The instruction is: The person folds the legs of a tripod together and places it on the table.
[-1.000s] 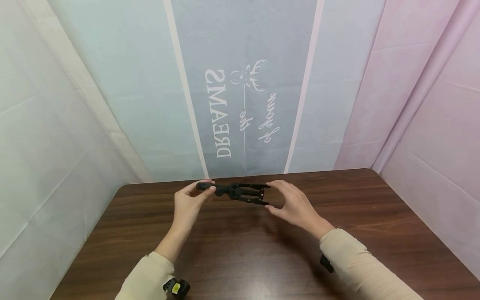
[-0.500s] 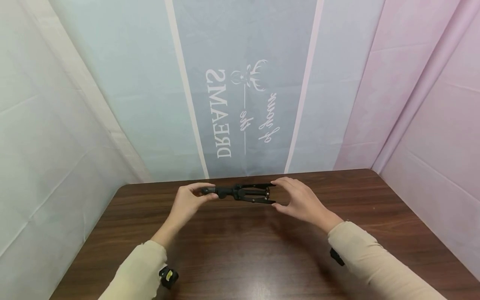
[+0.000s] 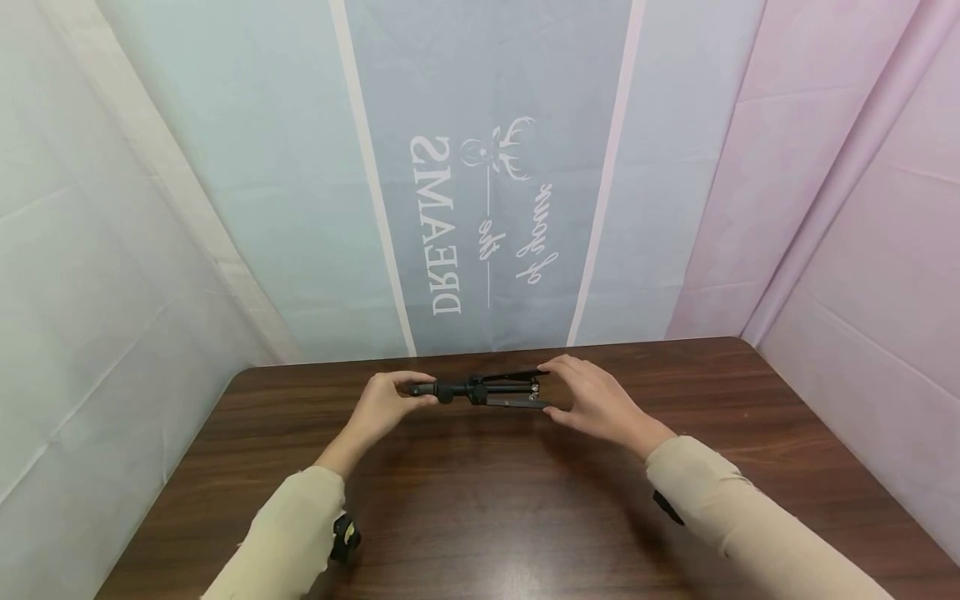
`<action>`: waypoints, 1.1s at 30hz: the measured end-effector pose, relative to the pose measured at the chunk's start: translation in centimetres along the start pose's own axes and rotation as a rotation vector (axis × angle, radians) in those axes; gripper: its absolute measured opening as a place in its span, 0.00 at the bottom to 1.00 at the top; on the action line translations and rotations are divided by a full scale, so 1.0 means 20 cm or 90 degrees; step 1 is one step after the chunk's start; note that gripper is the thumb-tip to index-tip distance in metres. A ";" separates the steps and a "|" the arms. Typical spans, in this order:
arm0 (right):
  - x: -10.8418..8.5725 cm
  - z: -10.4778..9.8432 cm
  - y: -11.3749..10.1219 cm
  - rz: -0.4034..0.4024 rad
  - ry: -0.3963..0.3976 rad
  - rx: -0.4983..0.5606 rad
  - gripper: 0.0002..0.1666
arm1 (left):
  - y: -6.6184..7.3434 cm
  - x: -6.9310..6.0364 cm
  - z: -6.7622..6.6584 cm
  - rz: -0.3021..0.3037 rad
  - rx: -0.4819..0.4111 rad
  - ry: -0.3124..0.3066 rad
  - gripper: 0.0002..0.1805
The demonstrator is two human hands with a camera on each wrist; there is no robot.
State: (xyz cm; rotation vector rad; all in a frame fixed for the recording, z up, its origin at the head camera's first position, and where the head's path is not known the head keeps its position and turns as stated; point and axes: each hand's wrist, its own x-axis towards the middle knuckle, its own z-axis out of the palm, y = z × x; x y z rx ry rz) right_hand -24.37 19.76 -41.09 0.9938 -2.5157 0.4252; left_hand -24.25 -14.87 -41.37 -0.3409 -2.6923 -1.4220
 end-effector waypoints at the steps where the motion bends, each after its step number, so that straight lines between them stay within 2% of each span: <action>1: 0.00 0.01 0.00 0.000 -0.004 -0.001 0.37 | -0.01 0.00 0.01 0.001 0.010 -0.006 0.17; 8: -0.01 0.06 0.04 -0.005 -0.042 -0.036 0.36 | -0.05 0.02 0.04 0.009 0.080 -0.051 0.16; 14: -0.03 0.11 0.05 -0.014 -0.041 -0.050 0.35 | -0.09 0.04 0.08 0.004 0.107 -0.084 0.16; 18: -0.04 0.13 0.05 -0.008 -0.059 -0.049 0.34 | -0.12 0.04 0.09 -0.005 0.128 -0.101 0.17; 22: -0.03 0.15 0.05 -0.003 -0.072 -0.047 0.33 | -0.13 0.04 0.10 0.006 0.165 -0.108 0.17; 29: -0.01 0.17 0.04 -0.025 -0.069 -0.079 0.34 | -0.14 0.05 0.10 0.040 0.249 -0.114 0.20; 33: -0.01 0.19 0.04 -0.030 -0.069 -0.093 0.34 | -0.15 0.05 0.11 0.048 0.266 -0.113 0.19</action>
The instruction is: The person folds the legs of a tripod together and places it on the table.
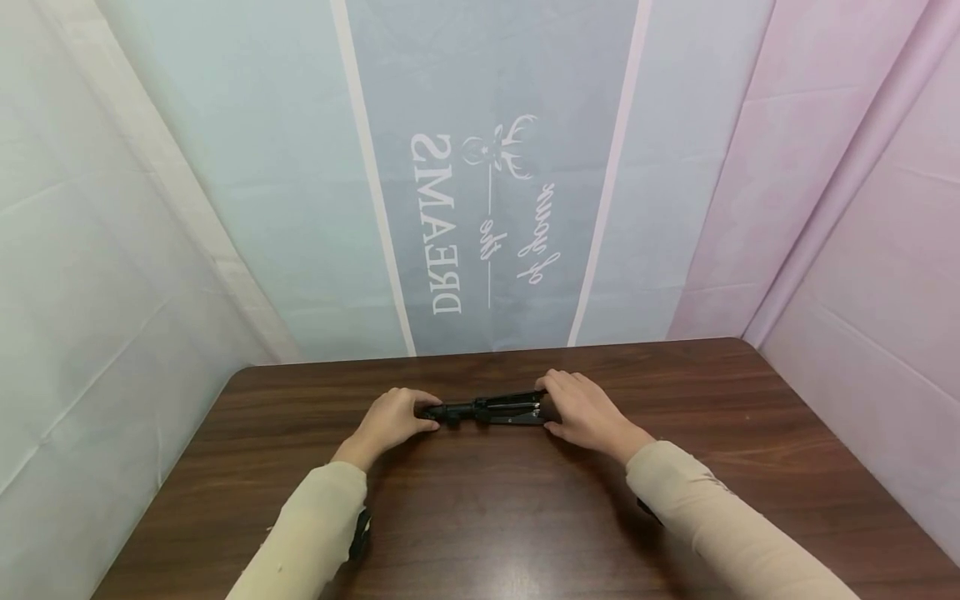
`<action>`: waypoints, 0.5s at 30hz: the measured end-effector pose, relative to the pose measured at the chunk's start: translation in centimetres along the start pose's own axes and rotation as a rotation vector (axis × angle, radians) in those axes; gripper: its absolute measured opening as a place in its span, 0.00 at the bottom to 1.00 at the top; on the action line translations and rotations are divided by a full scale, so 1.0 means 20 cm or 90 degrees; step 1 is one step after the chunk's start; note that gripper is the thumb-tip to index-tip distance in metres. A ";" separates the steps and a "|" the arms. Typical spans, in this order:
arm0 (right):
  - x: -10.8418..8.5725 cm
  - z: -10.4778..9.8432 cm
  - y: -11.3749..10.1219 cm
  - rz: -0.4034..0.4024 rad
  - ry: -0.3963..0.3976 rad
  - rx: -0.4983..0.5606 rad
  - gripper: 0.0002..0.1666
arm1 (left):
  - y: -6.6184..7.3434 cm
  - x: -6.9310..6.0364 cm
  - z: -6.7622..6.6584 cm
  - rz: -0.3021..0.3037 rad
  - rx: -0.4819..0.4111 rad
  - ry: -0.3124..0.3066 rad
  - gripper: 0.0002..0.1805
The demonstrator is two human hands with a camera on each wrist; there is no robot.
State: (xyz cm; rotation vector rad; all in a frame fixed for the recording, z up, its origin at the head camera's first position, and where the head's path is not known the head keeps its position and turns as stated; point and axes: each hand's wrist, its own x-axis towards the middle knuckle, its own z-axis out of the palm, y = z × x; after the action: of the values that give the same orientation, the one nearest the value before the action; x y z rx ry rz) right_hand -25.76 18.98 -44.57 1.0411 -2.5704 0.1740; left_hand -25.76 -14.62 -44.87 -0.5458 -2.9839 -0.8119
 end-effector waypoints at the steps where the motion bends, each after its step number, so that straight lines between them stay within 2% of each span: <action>1: 0.00 0.00 0.00 -0.001 0.003 -0.004 0.34 | 0.00 0.00 0.00 0.001 0.000 0.000 0.19; 8: -0.01 0.01 0.00 -0.004 0.015 -0.004 0.34 | 0.00 -0.01 0.00 -0.007 -0.005 0.000 0.19; 15: -0.02 -0.03 0.00 0.021 0.020 0.011 0.35 | 0.01 -0.05 -0.03 -0.014 -0.056 0.012 0.18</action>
State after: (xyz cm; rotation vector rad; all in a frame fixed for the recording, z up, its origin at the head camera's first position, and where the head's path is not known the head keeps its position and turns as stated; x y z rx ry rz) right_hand -25.34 19.41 -44.22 0.9955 -2.5627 0.2195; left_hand -24.85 -15.17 -44.33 -0.5048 -2.9548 -0.9478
